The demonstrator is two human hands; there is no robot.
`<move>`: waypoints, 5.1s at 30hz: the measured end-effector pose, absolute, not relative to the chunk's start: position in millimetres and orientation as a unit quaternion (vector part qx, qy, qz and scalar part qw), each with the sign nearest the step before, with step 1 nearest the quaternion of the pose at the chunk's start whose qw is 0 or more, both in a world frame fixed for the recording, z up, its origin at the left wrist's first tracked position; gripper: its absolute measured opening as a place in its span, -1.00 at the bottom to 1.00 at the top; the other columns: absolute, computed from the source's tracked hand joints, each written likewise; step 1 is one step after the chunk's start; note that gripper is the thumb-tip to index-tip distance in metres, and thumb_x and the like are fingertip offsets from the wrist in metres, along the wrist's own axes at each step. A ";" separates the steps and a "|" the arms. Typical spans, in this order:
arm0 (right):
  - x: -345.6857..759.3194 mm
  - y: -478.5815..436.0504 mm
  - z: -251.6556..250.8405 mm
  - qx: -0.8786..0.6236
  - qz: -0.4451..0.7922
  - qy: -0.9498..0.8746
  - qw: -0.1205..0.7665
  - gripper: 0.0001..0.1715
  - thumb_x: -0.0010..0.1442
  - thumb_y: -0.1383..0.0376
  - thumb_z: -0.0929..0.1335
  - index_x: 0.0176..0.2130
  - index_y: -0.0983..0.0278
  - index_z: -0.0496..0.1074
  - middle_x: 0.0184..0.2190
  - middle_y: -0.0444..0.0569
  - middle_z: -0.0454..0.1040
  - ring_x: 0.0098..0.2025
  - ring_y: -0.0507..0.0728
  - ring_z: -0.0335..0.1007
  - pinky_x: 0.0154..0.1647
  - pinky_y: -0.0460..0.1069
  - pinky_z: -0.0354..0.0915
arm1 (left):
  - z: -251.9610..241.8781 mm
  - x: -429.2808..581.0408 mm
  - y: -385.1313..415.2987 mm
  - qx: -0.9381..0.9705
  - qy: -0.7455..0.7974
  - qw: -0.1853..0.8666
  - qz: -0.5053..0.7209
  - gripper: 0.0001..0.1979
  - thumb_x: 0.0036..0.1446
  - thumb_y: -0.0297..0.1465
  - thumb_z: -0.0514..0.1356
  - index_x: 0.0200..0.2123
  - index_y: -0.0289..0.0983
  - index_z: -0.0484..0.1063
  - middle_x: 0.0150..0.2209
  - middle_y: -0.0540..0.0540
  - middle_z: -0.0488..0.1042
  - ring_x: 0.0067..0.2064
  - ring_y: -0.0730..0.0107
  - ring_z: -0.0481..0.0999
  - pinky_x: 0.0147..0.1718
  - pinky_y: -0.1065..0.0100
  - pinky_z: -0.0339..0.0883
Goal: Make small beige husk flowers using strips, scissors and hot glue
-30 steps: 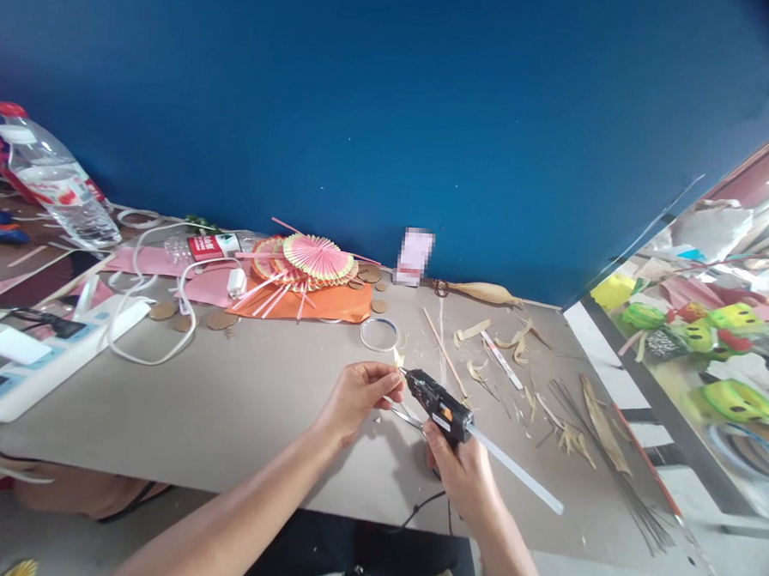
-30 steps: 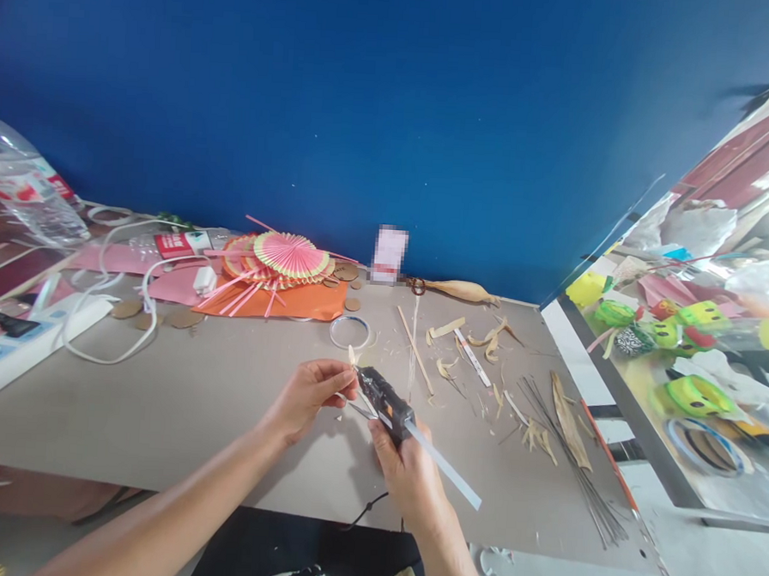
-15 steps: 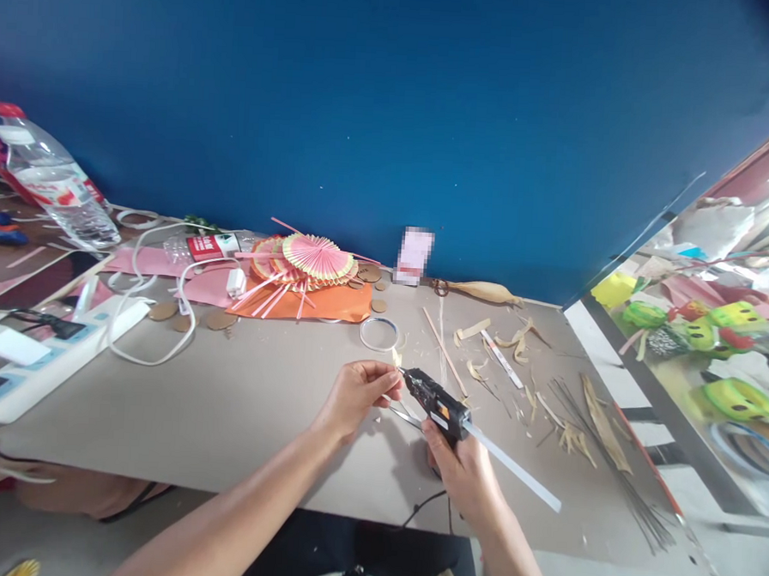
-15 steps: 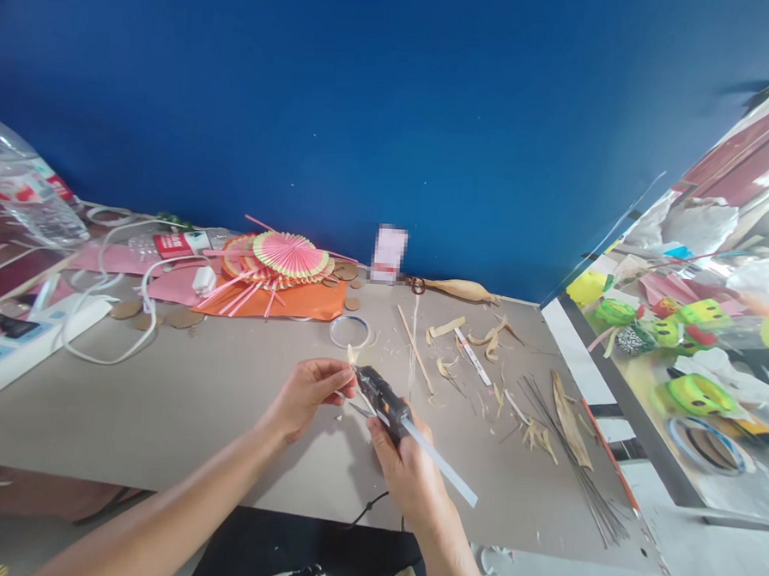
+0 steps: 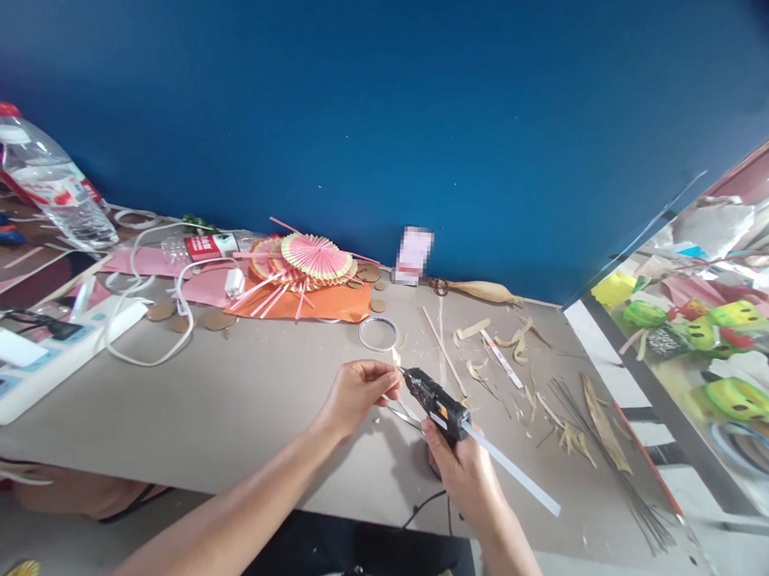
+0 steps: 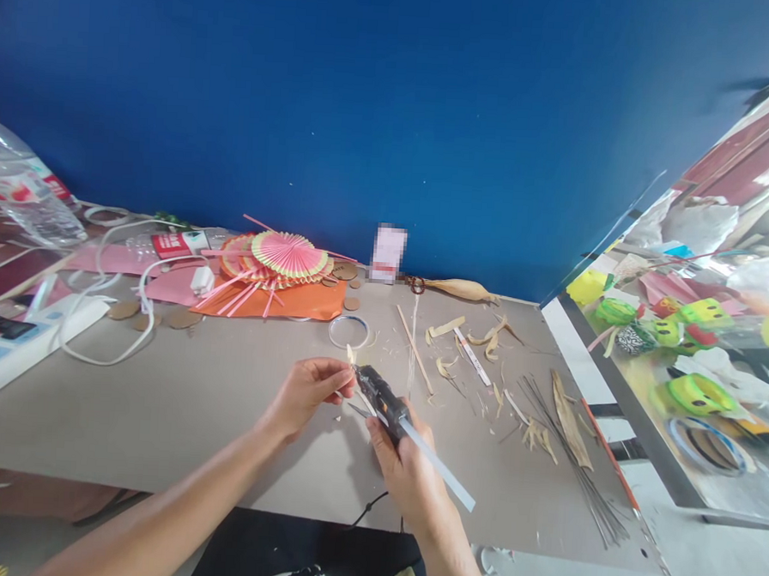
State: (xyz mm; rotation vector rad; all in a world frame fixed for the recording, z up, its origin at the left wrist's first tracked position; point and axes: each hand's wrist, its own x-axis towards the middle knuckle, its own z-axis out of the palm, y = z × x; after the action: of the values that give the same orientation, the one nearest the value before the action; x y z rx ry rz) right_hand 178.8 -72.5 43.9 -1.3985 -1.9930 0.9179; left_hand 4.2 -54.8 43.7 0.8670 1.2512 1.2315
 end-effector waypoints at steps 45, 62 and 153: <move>174.1 -76.9 51.9 -0.535 0.226 -0.780 0.232 -0.75 0.15 0.10 0.18 -0.35 0.22 0.22 -0.65 -0.17 0.31 -0.61 0.06 0.25 -0.58 -0.12 0.11 | 42.5 9.3 -53.3 0.386 0.556 0.502 0.538 -0.89 -0.13 -0.40 0.17 -0.55 -0.34 0.44 -0.64 -0.01 0.41 -0.55 0.49 0.37 -0.55 0.48 0.22; 174.3 -79.3 57.9 -0.533 0.231 -0.780 0.235 -0.73 0.16 0.09 0.18 -0.36 0.24 0.23 -0.64 -0.18 0.30 -0.61 0.04 0.25 -0.57 -0.12 0.12 | 40.6 7.8 -54.2 0.403 0.561 0.476 0.545 -0.87 -0.13 -0.38 0.18 -0.54 -0.34 0.45 -0.65 0.00 0.41 -0.58 0.51 0.35 -0.54 0.47 0.23; 141.1 -60.0 72.7 -0.390 0.422 -0.580 0.577 -0.83 0.12 0.38 0.27 -0.30 0.26 0.44 -0.41 -0.09 0.35 -0.43 -0.02 0.33 -0.44 -0.11 0.32 | 84.6 23.7 -57.9 0.401 0.449 0.576 0.553 -0.84 -0.13 -0.35 0.27 -0.51 -0.36 0.51 -0.59 -0.05 0.46 -0.50 0.47 0.42 -0.44 0.45 0.31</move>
State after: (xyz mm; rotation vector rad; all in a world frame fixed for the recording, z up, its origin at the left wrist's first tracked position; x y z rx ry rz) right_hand 141.1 -60.0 72.7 -0.9127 -1.3581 0.9875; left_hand 23.7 -57.9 84.6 0.9395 1.0508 1.2934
